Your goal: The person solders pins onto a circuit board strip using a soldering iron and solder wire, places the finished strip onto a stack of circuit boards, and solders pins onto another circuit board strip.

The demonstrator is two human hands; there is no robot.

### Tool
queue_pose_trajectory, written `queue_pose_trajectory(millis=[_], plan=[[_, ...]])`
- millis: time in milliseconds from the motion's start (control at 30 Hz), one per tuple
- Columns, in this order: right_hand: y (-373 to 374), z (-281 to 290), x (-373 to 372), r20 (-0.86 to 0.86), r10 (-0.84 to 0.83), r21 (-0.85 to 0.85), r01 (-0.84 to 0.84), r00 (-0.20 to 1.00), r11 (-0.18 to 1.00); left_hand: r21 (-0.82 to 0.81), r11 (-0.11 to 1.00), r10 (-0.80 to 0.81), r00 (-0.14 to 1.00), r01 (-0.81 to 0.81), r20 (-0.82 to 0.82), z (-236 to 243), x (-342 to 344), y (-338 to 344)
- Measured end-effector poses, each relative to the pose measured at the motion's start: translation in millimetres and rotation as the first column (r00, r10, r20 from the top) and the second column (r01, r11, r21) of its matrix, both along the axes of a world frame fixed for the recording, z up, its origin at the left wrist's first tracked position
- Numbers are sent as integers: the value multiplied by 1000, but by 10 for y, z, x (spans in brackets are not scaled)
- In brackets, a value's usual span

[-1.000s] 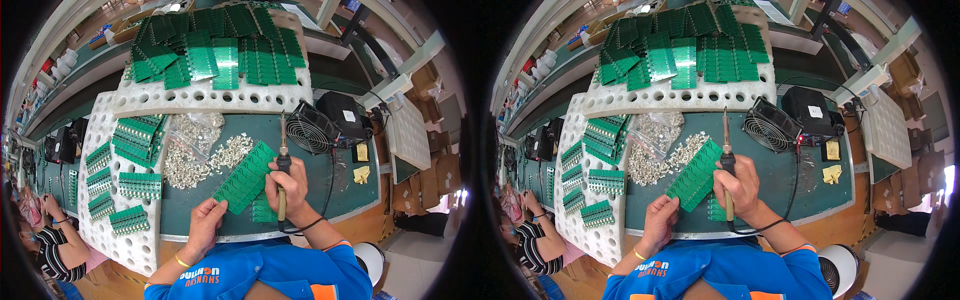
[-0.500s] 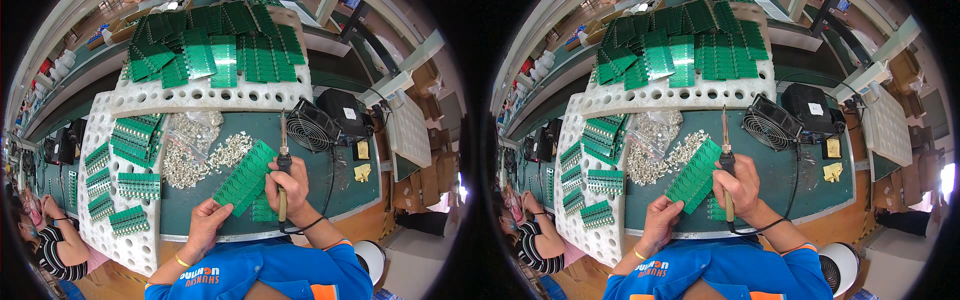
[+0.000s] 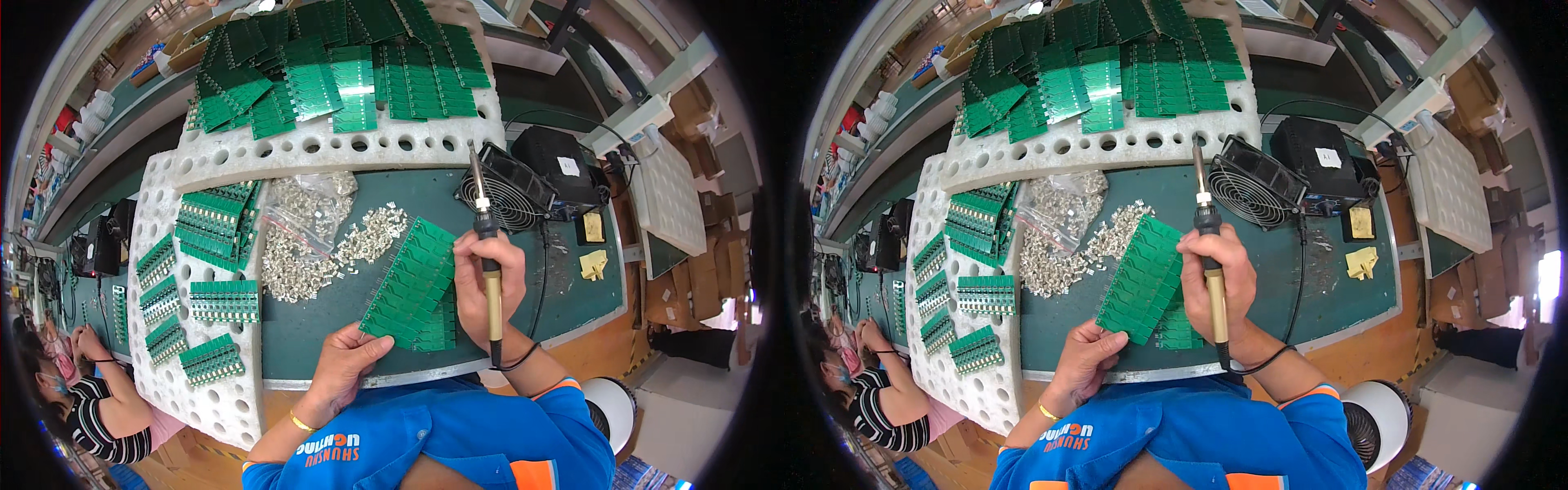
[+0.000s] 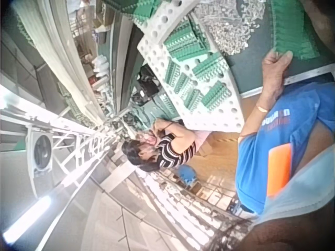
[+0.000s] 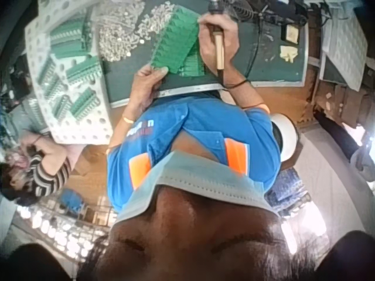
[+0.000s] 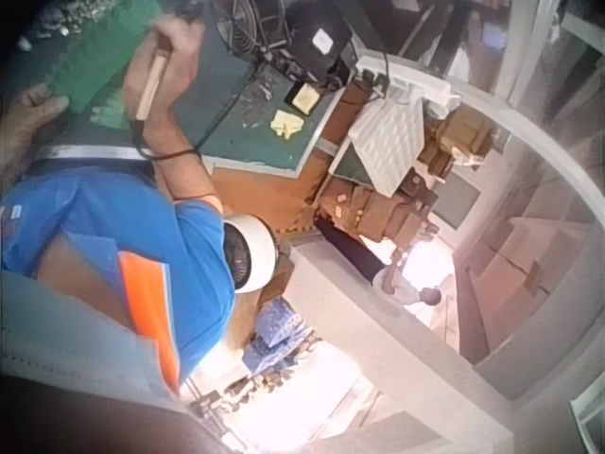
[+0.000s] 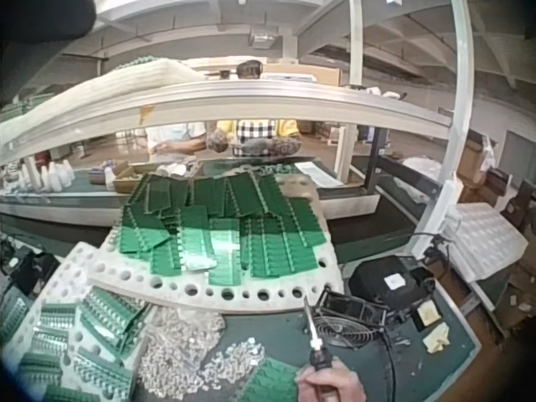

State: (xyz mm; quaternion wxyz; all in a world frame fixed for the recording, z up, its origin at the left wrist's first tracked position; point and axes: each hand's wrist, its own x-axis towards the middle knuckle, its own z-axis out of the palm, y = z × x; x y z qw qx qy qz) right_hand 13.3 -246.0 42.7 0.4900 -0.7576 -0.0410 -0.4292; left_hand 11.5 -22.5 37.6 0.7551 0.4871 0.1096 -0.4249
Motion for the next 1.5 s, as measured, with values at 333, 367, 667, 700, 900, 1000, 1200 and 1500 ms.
queue_pose_trajectory(millis=[333,367,667,700,900,1000,1200,1500], plan=[[39,-14,-23,-34,14,89,-11,999,996,-174,984,53,997,-42,60,102,-10,41],[51,-17,-31,-36,16,90,-13,999,996,-173,984,55,997,-44,58,124,-6,34],[116,30,-73,-117,140,64,-133,983,989,-118,993,31,988,-13,148,137,-49,-93],[104,66,-71,-98,142,-17,-145,985,989,-112,993,49,988,-32,149,129,-53,-95],[-67,85,-447,-32,258,-245,-258,966,935,-49,993,120,967,-112,224,116,-76,-128],[-2,89,-635,-57,329,-263,-333,942,906,-57,991,128,963,-118,235,98,-68,-120],[55,87,-723,-157,375,-213,-402,914,891,-69,987,159,956,-147,245,72,-91,-128],[108,59,-706,-174,381,-233,-414,908,880,-96,982,178,955,-160,235,69,-92,-135]])
